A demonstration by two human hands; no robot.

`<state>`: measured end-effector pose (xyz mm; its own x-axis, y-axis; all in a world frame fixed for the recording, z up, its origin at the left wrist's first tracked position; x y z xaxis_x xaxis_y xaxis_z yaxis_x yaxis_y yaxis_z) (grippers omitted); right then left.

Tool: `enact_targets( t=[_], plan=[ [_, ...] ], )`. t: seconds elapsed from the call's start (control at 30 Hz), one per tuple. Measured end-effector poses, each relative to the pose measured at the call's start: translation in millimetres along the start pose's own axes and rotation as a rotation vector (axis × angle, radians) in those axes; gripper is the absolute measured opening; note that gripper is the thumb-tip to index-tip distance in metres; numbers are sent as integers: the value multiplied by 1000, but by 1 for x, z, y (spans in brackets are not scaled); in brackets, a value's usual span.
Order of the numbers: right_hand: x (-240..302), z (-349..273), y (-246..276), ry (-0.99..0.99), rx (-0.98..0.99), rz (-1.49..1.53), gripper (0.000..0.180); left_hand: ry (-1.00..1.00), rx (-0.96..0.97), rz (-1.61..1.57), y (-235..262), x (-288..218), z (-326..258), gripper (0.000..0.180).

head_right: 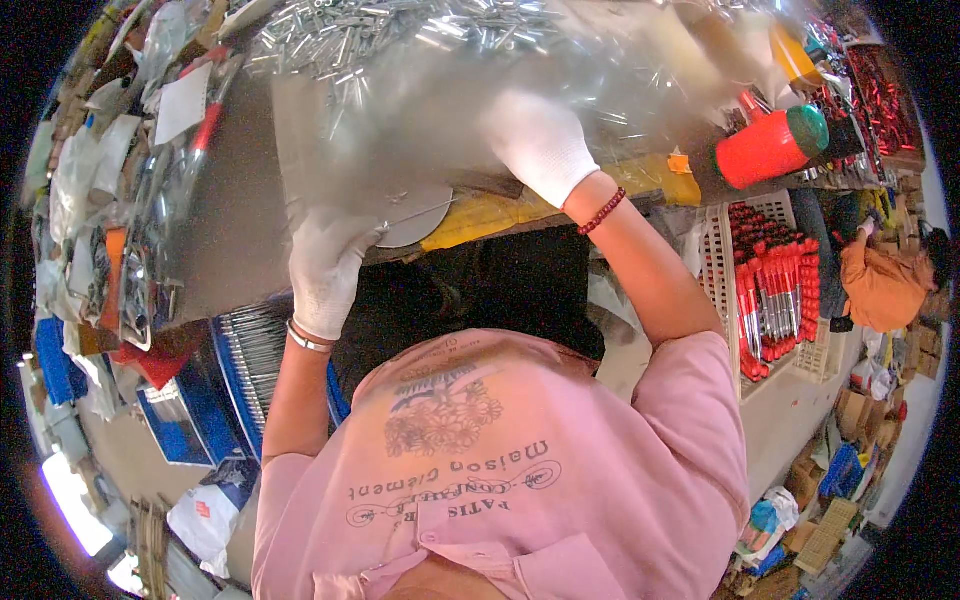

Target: Assemble small metal hardware components using a hammer and organizing them into a tray.

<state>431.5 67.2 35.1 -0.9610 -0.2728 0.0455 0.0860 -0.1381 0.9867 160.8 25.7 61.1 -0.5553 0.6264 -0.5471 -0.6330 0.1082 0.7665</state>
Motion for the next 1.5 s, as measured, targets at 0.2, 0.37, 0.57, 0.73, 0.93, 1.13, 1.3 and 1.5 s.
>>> enact_targets(
  t=[0.2, 0.37, 0.57, 0.73, 0.93, 1.13, 1.3, 1.5],
  plan=[
    [17, 0, 16, -22, -30, 275, 5, 9, 7, 8, -5, 5, -2, 12],
    [102, -8, 40, 207, -53, 595, 11, 0, 19, -12, -8, 11, -3, 17],
    [130, -1, 18, 247, 21, 591, 9, -31, -10, 43, -3, 6, -4, 22],
    [136, 1, 21, 255, 41, 504, 7, -53, -30, 35, -2, 3, -4, 19],
    [141, 0, 29, 320, 103, 358, 13, -30, 6, 40, -6, 7, -5, 19],
    [85, -11, 25, 129, 33, 147, 42, -27, -21, 41, -6, 7, -6, 18],
    [86, -35, 43, 96, -70, 347, 48, -45, -17, -6, -7, 11, -6, 20],
    [99, -77, 73, 84, -238, 377, 44, -55, -16, -38, -7, 12, -4, 22]
  ],
)
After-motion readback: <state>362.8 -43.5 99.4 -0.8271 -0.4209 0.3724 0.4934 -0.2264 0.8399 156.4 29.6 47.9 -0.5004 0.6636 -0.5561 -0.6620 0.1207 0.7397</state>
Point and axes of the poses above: each hand's wrist, its own z-axis towards the middle knuckle, its own y-axis out of the back of the hand, x = y × z, the point moved 8 cm from there along z, towards the middle knuckle, and after that the axes turned 11 degrees about x, right-handed, at the moved point
